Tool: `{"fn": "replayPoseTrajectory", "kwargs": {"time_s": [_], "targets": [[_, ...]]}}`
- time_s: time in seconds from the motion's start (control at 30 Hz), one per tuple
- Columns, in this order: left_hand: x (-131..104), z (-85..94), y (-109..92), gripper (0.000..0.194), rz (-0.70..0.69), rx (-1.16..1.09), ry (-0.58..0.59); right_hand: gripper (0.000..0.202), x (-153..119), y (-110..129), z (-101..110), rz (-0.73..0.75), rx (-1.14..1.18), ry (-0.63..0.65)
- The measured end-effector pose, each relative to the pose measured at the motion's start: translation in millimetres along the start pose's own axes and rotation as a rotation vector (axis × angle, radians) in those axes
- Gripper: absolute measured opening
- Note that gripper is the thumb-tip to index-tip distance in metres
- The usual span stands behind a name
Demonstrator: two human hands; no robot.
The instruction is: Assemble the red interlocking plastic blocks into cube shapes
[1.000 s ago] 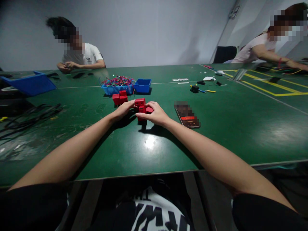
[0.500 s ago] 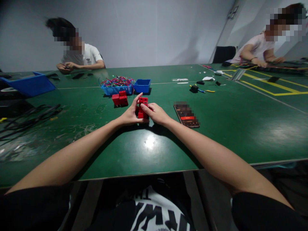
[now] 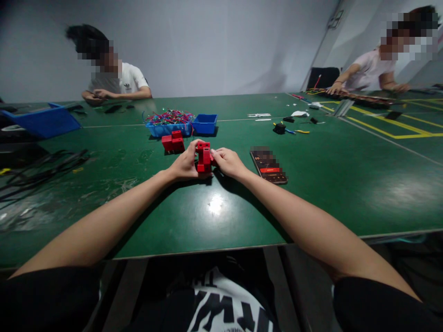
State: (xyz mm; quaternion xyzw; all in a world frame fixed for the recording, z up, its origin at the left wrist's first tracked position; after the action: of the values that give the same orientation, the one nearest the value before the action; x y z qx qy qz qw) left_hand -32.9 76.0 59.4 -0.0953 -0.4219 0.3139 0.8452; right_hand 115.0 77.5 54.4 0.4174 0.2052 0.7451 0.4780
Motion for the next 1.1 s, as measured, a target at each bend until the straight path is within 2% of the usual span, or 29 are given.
{"fn": "replayPoseTrajectory", "kwargs": {"time_s": [0.1,0.13,0.23,0.37,0.5,0.67,0.83,1.0,1.1], "targets": [[0.2,0.8,4.4,0.102,0.024,0.000,0.008,0.012,-3.7,1.8,1.7,0.076,-0.163,-0.048],[0.2,1.1,6.6,0.103,0.032,-0.008,0.006,0.008,-5.7,3.1,0.5,0.105,-0.210,-0.048],[0.1,2.8,13.7,0.104,0.047,-0.013,-0.008,0.027,-10.6,4.6,-4.2,0.142,-0.323,-0.025],[-0.3,4.9,18.9,0.106,0.066,0.010,-0.010,0.036,-10.4,2.7,-3.3,0.093,-0.344,-0.030],[-0.2,4.6,17.1,0.106,0.077,0.026,0.000,0.034,-6.3,-2.7,3.8,-0.023,-0.160,-0.122],[-0.2,4.1,15.4,0.108,0.078,0.034,-0.005,0.019,-2.1,-21.7,10.4,-0.349,0.222,-0.278],[-1.7,3.3,17.7,0.107,0.091,0.023,0.004,0.030,-4.0,-28.0,3.4,-0.593,0.637,-0.279],[-1.9,1.5,19.1,0.105,0.074,0.009,-0.008,0.045,-6.7,-21.7,-5.0,-0.544,0.706,-0.180],[-1.9,0.6,20.0,0.105,0.082,0.011,-0.001,0.040,-8.5,-17.9,-7.8,-0.496,0.713,-0.127]]}}
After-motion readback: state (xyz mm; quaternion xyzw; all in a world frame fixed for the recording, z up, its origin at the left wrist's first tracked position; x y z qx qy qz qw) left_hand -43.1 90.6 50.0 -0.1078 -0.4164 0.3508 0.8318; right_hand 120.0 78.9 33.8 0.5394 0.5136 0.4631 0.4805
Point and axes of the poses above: each hand's wrist, its own x-axis towards the middle knuckle, its own z-axis out of the back of the hand, y = z × x, the point moved 6 cm from there along x, towards the middle knuckle, and after that the axes turned 9 degrees about -y, right-handed, at the moved point
